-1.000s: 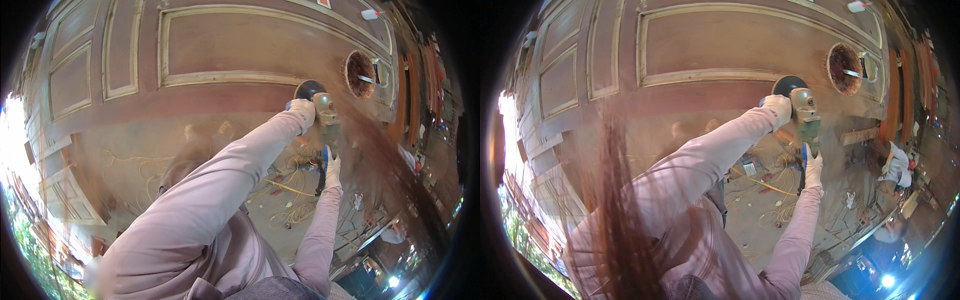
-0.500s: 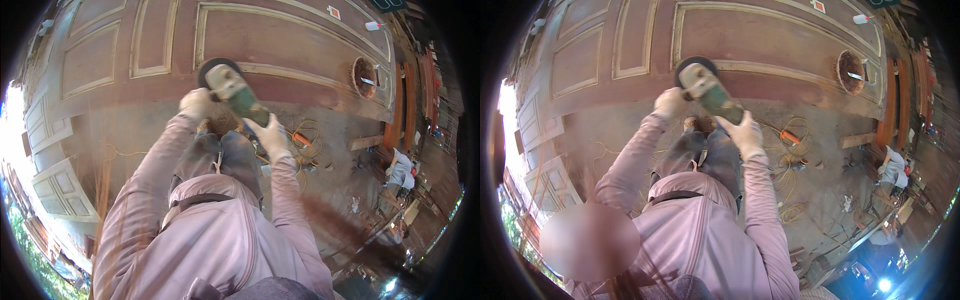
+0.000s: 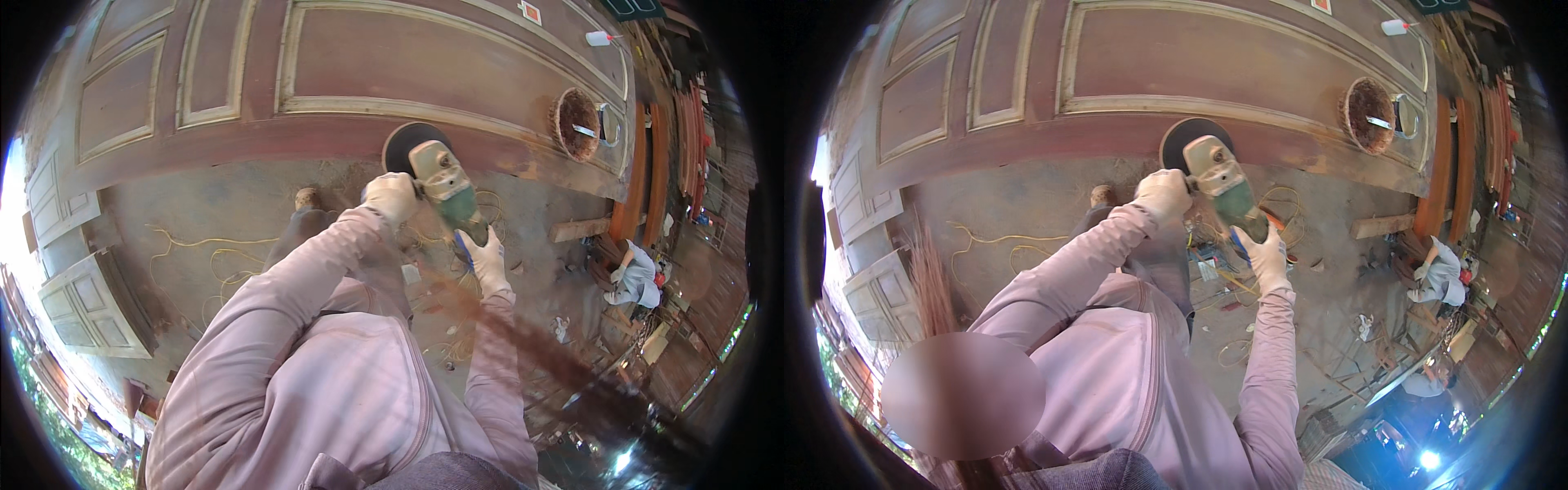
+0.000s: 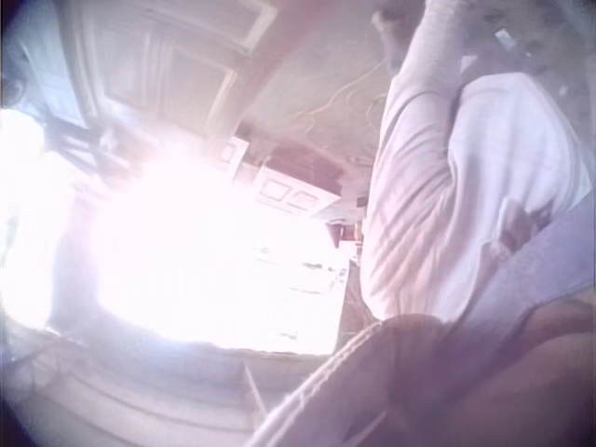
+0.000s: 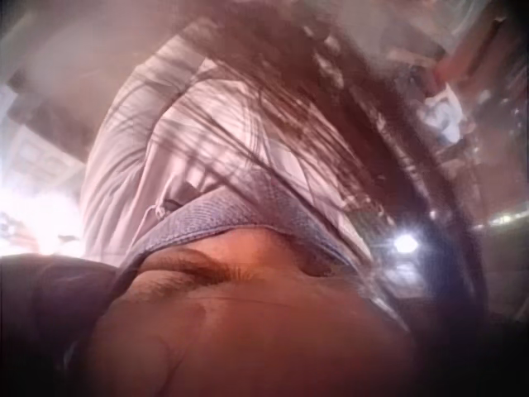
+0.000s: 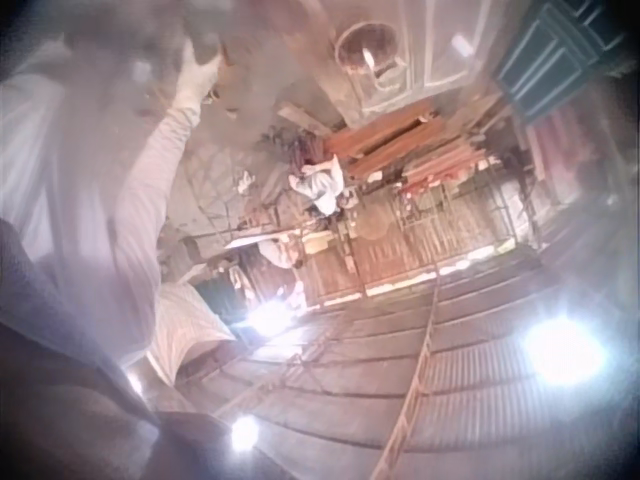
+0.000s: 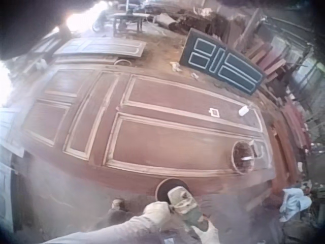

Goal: The person uses a handheld orbital sander to sand the surface of a wooden door laid flat on supports. The person moves the sander across the door panels and edges, then repositions to continue sanding another section of the door.

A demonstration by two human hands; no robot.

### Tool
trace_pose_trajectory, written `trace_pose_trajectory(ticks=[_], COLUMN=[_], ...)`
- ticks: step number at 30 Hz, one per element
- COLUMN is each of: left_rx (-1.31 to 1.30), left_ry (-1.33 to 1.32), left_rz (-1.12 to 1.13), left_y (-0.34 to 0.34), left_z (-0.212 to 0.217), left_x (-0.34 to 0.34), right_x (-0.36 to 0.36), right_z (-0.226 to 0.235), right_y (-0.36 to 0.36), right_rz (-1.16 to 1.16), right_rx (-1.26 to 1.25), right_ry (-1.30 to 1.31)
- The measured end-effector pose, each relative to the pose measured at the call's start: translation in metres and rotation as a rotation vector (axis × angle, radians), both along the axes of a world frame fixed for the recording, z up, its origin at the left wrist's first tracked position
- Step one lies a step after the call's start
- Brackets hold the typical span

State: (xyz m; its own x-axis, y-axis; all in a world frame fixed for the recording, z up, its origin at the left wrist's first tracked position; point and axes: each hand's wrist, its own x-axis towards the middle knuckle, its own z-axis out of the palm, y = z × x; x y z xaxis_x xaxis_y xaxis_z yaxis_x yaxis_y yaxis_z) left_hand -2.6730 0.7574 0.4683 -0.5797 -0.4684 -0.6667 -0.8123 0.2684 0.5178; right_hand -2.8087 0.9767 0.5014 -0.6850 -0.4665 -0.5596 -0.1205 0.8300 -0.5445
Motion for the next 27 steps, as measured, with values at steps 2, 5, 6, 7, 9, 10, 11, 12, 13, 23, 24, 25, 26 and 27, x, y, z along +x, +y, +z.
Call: trace_pose_trajectory(ticks=[2,5,6,7,9,10,11,12,13,23,24,25,26,27], left_rx=[-0.010,-0.041,-0.017,0.011,0.035,0.041,0.041,0.023,0.000,-0.086,-0.057,-0.064,-0.066,-0.061], left_ry=[0.093,0.052,0.075,0.094,0.136,0.160,0.174,0.171,0.160,0.072,0.025,-0.025,-0.071,-0.093], left_rz=[-0.133,-0.128,-0.156,-0.187,-0.217,-0.225,-0.225,-0.247,-0.260,-0.180,-0.178,-0.123,-0.072,-0.054], left_y=[0.016,0.055,0.066,0.077,0.094,0.103,0.110,0.115,0.118,0.040,0.025,0.010,-0.001,-0.013], left_z=[0.025,-0.008,-0.014,-0.018,-0.019,-0.017,-0.018,-0.019,-0.024,0.002,0.010,0.017,0.019,0.009], left_x=[-0.044,-0.115,-0.139,-0.161,-0.200,-0.219,-0.233,-0.247,-0.257,-0.185,-0.159,-0.131,-0.104,-0.073], right_x=[-0.032,-0.078,-0.093,-0.106,-0.140,-0.163,-0.176,-0.187,-0.194,-0.140,-0.127,-0.110,-0.091,-0.070], right_z=[0.004,0.017,0.017,0.018,0.011,-0.002,-0.008,-0.011,-0.006,0.001,-0.007,-0.009,-0.008,-0.002], right_y=[0.026,0.052,0.063,0.073,0.102,0.127,0.136,0.146,0.140,0.052,0.043,0.027,0.009,-0.011], right_rz=[-0.074,0.023,-0.034,-0.095,-0.172,-0.198,-0.217,-0.299,-0.371,-0.290,-0.202,-0.108,-0.019,0.041], right_rx=[-0.021,0.028,0.029,0.035,0.000,-0.030,-0.066,-0.030,0.003,-0.094,-0.158,-0.110,-0.057,-0.028], right_ry=[0.014,0.208,0.198,0.184,0.133,0.098,0.052,-0.029,-0.119,-0.121,-0.122,-0.076,-0.025,-0.008])
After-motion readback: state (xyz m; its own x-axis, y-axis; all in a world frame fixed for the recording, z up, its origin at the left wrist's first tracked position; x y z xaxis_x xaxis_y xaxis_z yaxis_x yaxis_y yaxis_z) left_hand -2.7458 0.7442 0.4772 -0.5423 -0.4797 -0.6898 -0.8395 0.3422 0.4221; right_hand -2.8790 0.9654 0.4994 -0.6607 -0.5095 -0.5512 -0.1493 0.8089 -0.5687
